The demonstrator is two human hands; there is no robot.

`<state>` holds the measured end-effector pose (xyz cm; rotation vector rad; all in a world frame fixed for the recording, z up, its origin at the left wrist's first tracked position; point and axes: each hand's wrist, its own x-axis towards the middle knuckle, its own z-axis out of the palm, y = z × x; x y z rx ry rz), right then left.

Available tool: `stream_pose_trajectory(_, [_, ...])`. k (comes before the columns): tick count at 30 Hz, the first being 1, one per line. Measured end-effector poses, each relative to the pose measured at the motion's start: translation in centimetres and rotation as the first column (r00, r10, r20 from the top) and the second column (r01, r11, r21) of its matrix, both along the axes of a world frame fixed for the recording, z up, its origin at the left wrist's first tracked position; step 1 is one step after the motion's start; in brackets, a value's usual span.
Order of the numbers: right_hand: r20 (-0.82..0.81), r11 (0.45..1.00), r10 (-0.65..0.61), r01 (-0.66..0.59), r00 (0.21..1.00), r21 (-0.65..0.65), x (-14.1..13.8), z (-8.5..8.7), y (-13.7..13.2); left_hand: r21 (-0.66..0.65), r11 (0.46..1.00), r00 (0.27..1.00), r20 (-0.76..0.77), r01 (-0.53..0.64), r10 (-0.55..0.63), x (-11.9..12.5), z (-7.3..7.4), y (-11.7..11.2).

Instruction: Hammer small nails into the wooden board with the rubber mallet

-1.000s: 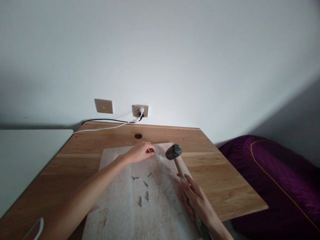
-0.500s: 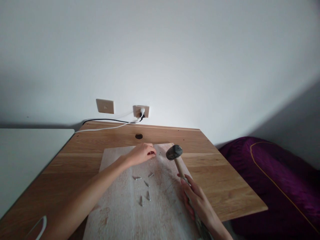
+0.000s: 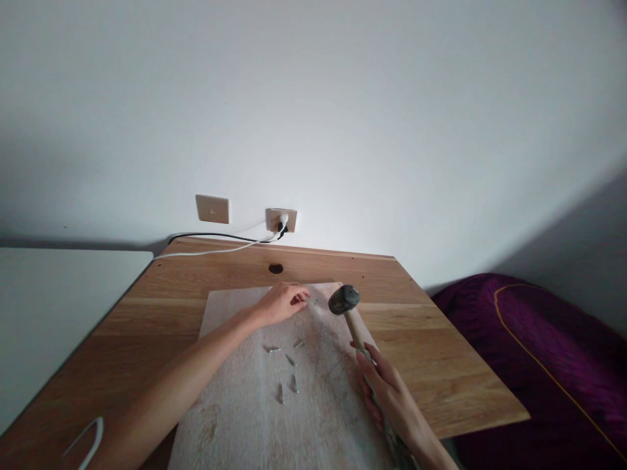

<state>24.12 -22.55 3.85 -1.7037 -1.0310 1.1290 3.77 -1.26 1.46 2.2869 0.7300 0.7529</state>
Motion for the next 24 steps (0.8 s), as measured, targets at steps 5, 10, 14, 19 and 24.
stream_pose_trajectory(5, [0.002,0.996,0.072,-0.072,0.997,0.051,-0.9,0.8,0.7,0.033,0.999,0.999,-0.033,-0.011,0.012,-0.2,-0.1,0.0])
stream_pose_trajectory(10, [0.015,0.988,0.143,-0.144,0.99,0.047,-3.2,1.4,1.7,0.065,0.998,0.998,-0.051,-0.017,0.021,-0.5,0.6,-0.5])
stream_pose_trajectory(14, [0.036,0.987,0.158,-0.158,0.987,-0.002,-4.6,0.9,2.1,0.105,0.994,0.999,-0.027,-0.029,0.032,-0.6,0.7,-0.6])
stream_pose_trajectory(19, [-0.033,0.997,0.071,-0.071,0.997,0.001,-4.3,1.1,1.4,0.002,1.0,1.0,-0.021,-0.009,0.009,-0.3,0.2,-0.1])
stream_pose_trajectory(24, [-0.017,0.998,0.062,-0.062,0.998,-0.033,-3.5,1.1,0.4,-0.051,0.997,0.998,0.022,-0.059,0.06,0.0,-0.2,0.1])
